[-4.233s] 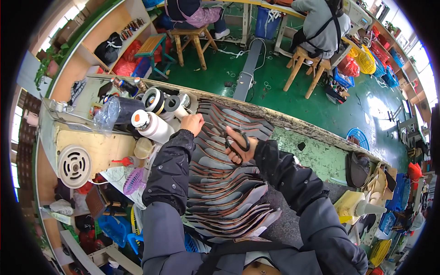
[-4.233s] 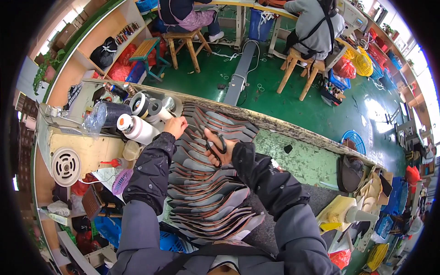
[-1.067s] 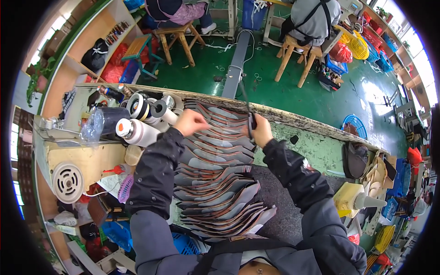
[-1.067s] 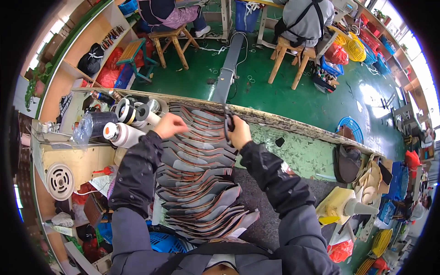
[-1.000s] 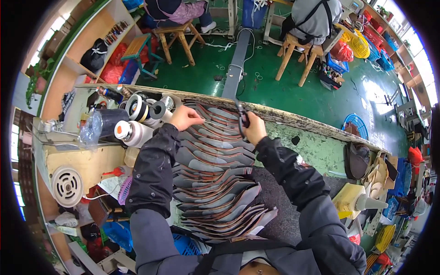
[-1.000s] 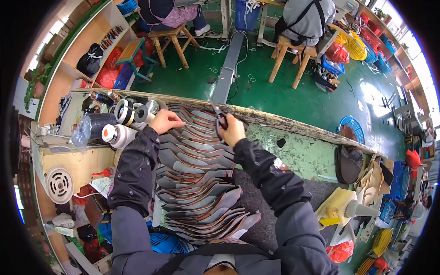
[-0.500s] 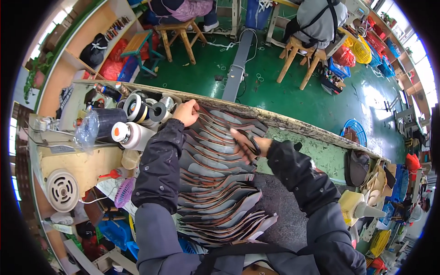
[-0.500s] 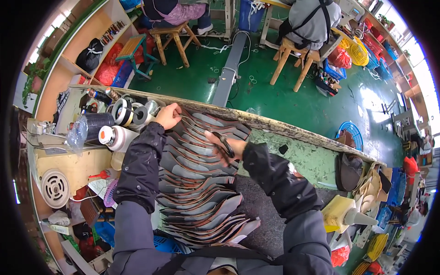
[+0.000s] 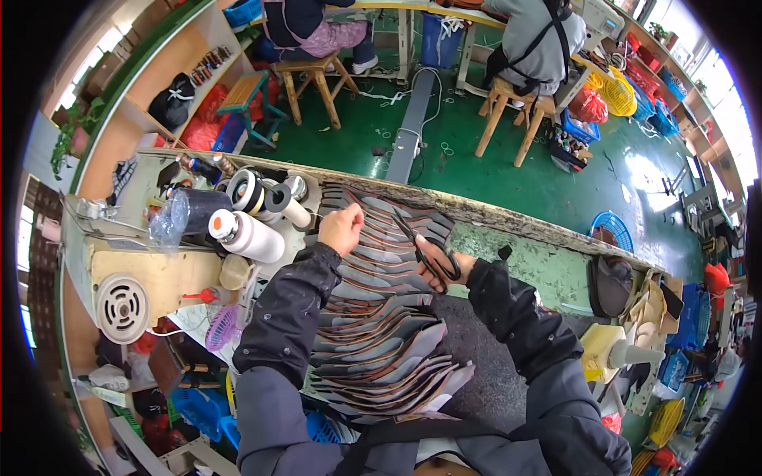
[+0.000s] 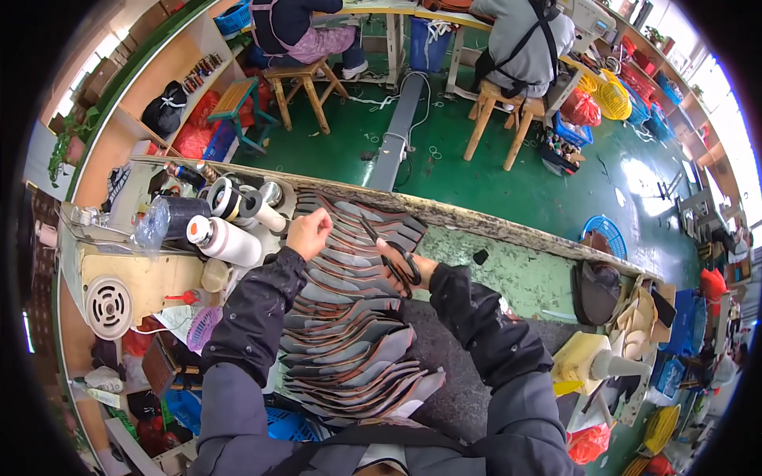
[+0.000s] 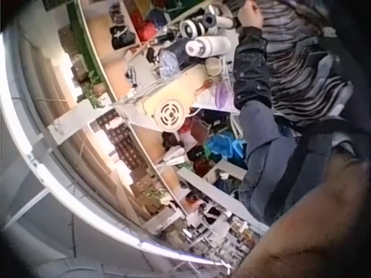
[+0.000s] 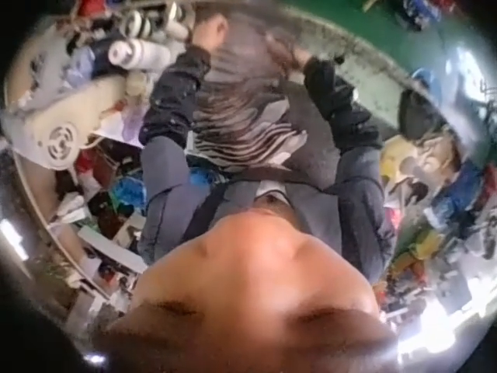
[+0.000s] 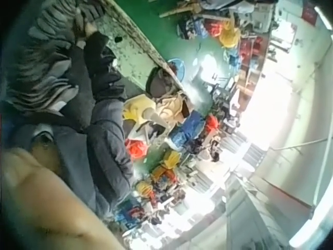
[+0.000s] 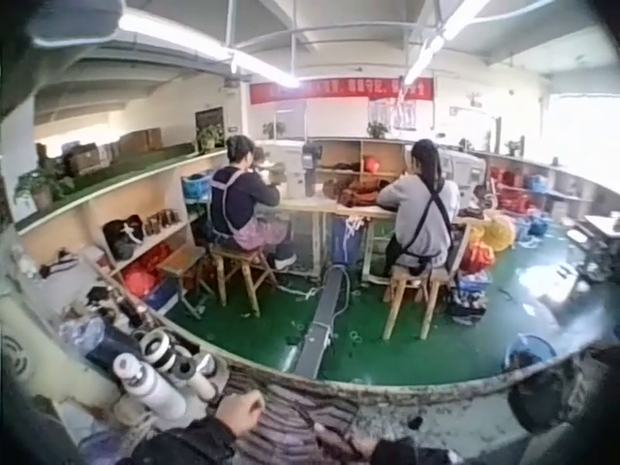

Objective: The person applies adhesive to shoe parts using a glue brush and trims excess material from the shoe parts with scissors.

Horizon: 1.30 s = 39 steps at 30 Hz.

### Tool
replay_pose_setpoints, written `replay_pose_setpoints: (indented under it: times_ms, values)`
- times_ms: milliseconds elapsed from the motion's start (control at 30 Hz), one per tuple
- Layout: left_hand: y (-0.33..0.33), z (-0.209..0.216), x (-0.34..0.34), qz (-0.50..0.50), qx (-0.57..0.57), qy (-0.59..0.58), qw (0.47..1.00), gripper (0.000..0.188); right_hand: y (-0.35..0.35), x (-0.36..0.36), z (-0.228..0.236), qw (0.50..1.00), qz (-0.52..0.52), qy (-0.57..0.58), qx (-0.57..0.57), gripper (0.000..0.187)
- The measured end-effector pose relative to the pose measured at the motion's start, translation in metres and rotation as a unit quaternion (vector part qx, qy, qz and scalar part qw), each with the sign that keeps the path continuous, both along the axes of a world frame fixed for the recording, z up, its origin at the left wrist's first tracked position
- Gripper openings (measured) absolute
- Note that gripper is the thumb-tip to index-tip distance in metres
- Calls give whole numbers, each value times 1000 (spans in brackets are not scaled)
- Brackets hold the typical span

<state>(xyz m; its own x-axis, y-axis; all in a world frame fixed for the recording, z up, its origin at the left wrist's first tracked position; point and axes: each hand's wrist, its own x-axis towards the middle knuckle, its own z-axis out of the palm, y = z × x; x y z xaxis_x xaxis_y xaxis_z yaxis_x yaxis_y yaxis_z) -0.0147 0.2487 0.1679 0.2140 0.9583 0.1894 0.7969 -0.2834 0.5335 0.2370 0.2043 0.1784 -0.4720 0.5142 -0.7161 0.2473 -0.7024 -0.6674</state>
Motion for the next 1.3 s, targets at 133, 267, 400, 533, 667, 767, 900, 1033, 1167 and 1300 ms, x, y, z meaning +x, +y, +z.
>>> replay_pose_setpoints:
  times_ms: [133,267,400,533,667,767,900,1033,1167,1300]
  values:
    - [24,-27,-18,69,32,-73,994,15,18,-17,-18,985,87,96,-117,88]
    - [33,-36,-31,100,11,-102,990,15,39,-60,-18,983,55,139,-105,82]
    - [29,-36,-27,94,41,-74,992,16,65,-86,-37,989,-30,117,-88,67]
    - [16,-31,-26,95,18,-88,991,13,56,-76,-30,990,-45,109,-76,62]
    - [-42,9,19,-13,-75,-200,977,12,20,-27,-10,985,5,47,163,35]
    - [-83,47,63,-143,-187,-322,917,13,3,11,-12,952,-41,181,243,28]
    - [-63,41,57,-123,-239,-274,923,13,-5,6,0,952,-142,154,223,30]
    - [-9,23,28,-126,-150,-88,977,15,23,-8,-16,877,-155,-83,447,28]
    - [57,3,-35,-34,-173,-74,982,19,56,-33,-40,793,-135,-270,530,22]
    - [79,-14,-32,-23,-134,21,991,18,71,-49,-60,754,-36,-364,545,25]
